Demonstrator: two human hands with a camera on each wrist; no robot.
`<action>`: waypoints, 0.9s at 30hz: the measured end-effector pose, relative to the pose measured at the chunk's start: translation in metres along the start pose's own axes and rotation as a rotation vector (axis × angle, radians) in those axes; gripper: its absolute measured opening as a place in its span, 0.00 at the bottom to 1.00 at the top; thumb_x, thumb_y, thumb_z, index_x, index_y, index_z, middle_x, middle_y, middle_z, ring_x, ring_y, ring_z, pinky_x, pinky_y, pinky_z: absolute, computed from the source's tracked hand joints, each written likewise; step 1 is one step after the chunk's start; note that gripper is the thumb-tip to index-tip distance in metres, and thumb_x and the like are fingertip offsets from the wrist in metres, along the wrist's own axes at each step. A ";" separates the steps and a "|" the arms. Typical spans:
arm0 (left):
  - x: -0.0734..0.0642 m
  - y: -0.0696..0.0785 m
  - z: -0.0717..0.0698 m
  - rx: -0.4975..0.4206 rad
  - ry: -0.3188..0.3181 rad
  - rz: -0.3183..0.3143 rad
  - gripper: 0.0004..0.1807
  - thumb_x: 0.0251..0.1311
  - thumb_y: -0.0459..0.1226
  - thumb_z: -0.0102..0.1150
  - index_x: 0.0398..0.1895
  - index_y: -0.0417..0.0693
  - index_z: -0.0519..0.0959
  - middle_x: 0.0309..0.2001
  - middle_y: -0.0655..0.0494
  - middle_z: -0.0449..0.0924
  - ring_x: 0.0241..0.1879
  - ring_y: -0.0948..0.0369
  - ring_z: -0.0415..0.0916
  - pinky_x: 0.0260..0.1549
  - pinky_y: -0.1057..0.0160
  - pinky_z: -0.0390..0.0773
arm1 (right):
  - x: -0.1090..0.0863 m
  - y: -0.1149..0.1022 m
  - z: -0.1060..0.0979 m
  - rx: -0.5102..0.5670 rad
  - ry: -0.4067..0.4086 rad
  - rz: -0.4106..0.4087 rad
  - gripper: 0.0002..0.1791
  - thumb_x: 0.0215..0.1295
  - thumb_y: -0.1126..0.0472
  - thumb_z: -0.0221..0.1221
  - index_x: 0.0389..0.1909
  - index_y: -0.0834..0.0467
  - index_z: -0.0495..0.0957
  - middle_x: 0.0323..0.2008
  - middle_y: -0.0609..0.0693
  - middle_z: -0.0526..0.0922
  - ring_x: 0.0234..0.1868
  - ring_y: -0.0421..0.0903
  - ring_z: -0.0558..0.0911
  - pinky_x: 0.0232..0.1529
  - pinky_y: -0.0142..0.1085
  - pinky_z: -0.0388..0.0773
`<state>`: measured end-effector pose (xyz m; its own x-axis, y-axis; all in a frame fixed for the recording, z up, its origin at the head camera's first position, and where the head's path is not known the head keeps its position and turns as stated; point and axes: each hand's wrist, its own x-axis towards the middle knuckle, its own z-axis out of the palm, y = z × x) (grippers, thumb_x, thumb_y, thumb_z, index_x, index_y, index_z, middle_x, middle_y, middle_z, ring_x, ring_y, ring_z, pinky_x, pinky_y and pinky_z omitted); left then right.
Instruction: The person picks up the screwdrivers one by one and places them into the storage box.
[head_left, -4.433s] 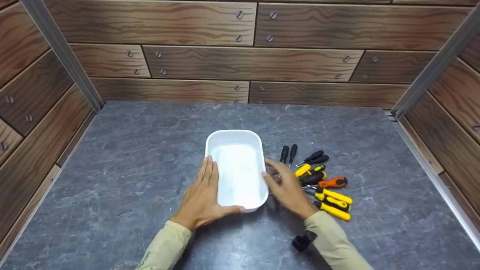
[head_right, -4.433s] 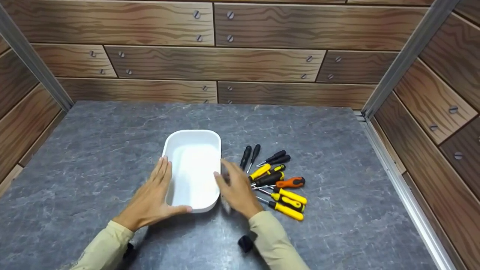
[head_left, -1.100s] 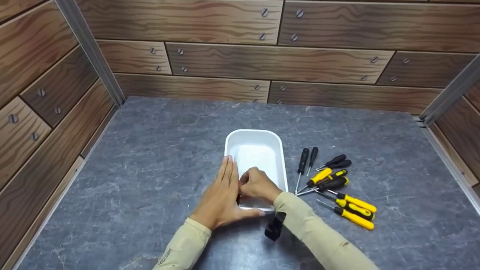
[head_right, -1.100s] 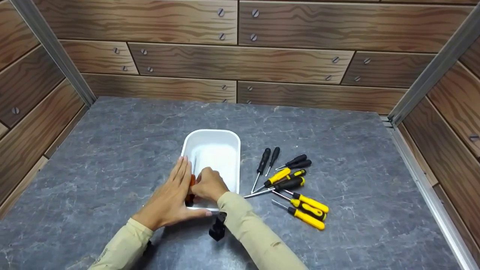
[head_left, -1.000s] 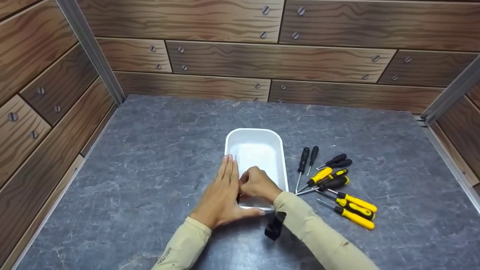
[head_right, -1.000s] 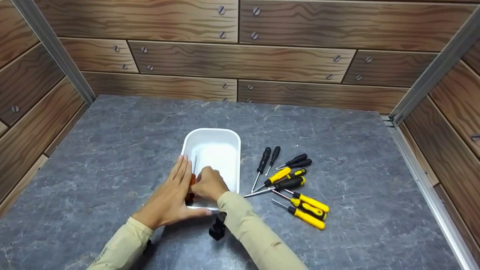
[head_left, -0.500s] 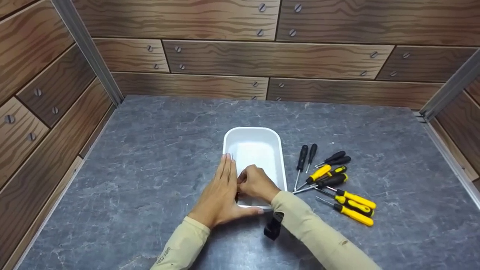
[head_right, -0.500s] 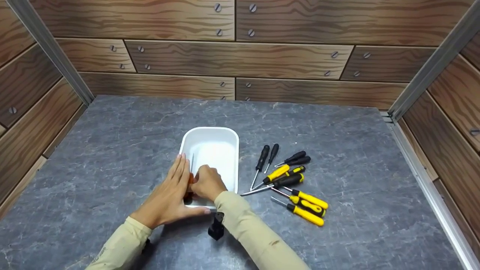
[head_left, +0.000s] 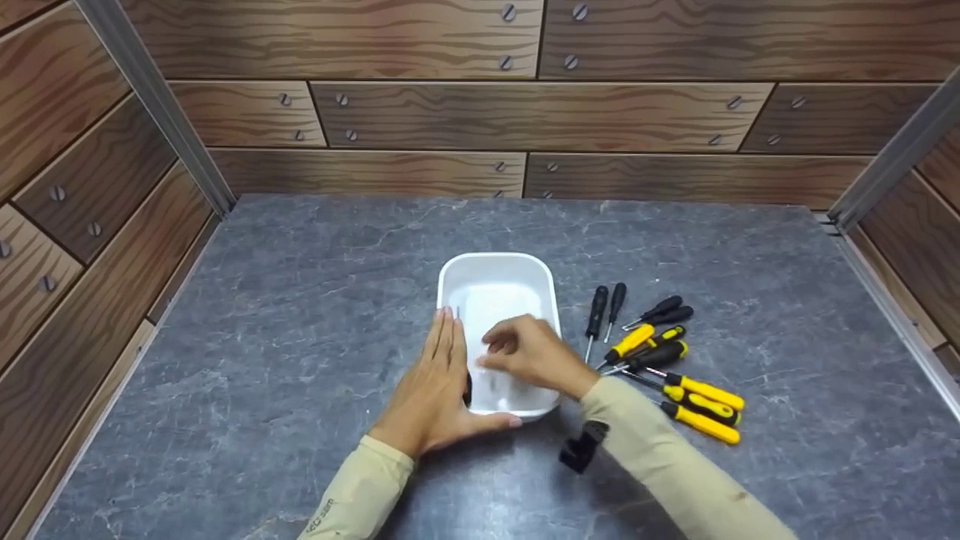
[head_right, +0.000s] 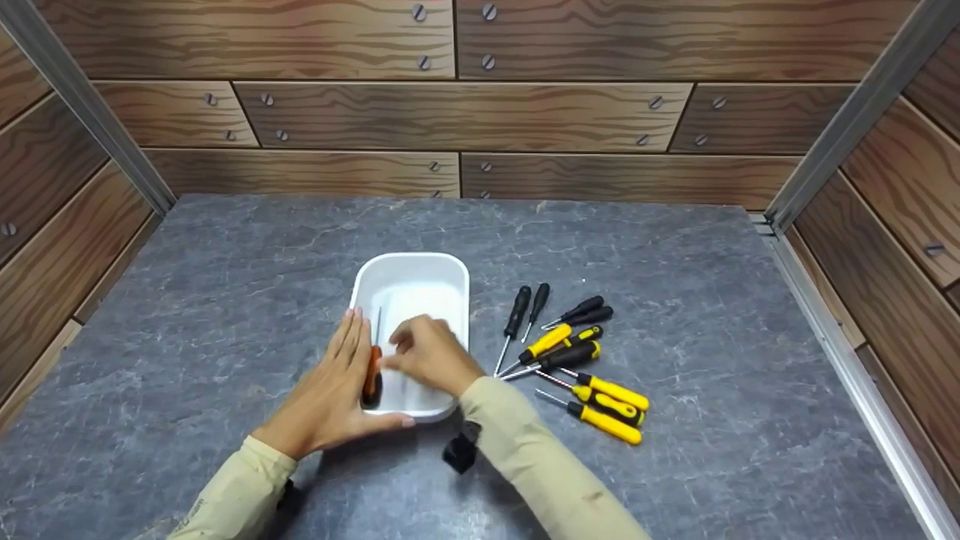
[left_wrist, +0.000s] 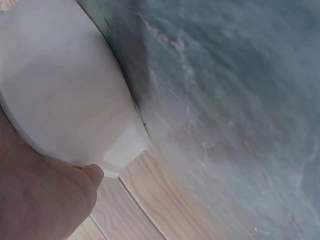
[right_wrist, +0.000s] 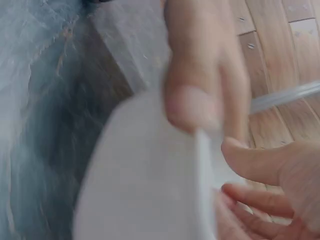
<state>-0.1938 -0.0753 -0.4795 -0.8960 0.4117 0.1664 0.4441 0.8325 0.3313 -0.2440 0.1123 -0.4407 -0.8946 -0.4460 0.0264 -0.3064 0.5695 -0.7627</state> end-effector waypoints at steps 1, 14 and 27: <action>0.000 0.000 0.000 0.005 0.007 0.003 0.79 0.43 0.84 0.45 0.78 0.26 0.41 0.79 0.30 0.33 0.79 0.43 0.31 0.75 0.51 0.49 | -0.003 0.002 -0.007 0.005 0.026 -0.027 0.15 0.60 0.64 0.70 0.44 0.70 0.85 0.36 0.59 0.88 0.37 0.51 0.87 0.42 0.41 0.85; -0.001 0.001 -0.001 0.001 0.045 0.012 0.80 0.41 0.84 0.48 0.78 0.26 0.43 0.79 0.30 0.36 0.79 0.43 0.33 0.75 0.51 0.51 | -0.059 0.067 -0.112 -0.495 0.368 -0.211 0.21 0.61 0.68 0.69 0.55 0.67 0.81 0.49 0.61 0.82 0.45 0.57 0.78 0.48 0.51 0.78; -0.002 0.002 -0.001 -0.007 0.032 0.010 0.79 0.42 0.84 0.49 0.78 0.27 0.42 0.79 0.30 0.35 0.79 0.43 0.32 0.75 0.51 0.48 | -0.104 0.117 -0.127 -0.665 0.029 -0.038 0.19 0.62 0.69 0.68 0.54 0.68 0.83 0.51 0.59 0.80 0.51 0.59 0.77 0.54 0.58 0.77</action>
<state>-0.1916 -0.0747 -0.4786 -0.8910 0.4077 0.1997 0.4531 0.8258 0.3357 -0.2283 0.3129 -0.4510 -0.8846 -0.4611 0.0696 -0.4652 0.8623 -0.1999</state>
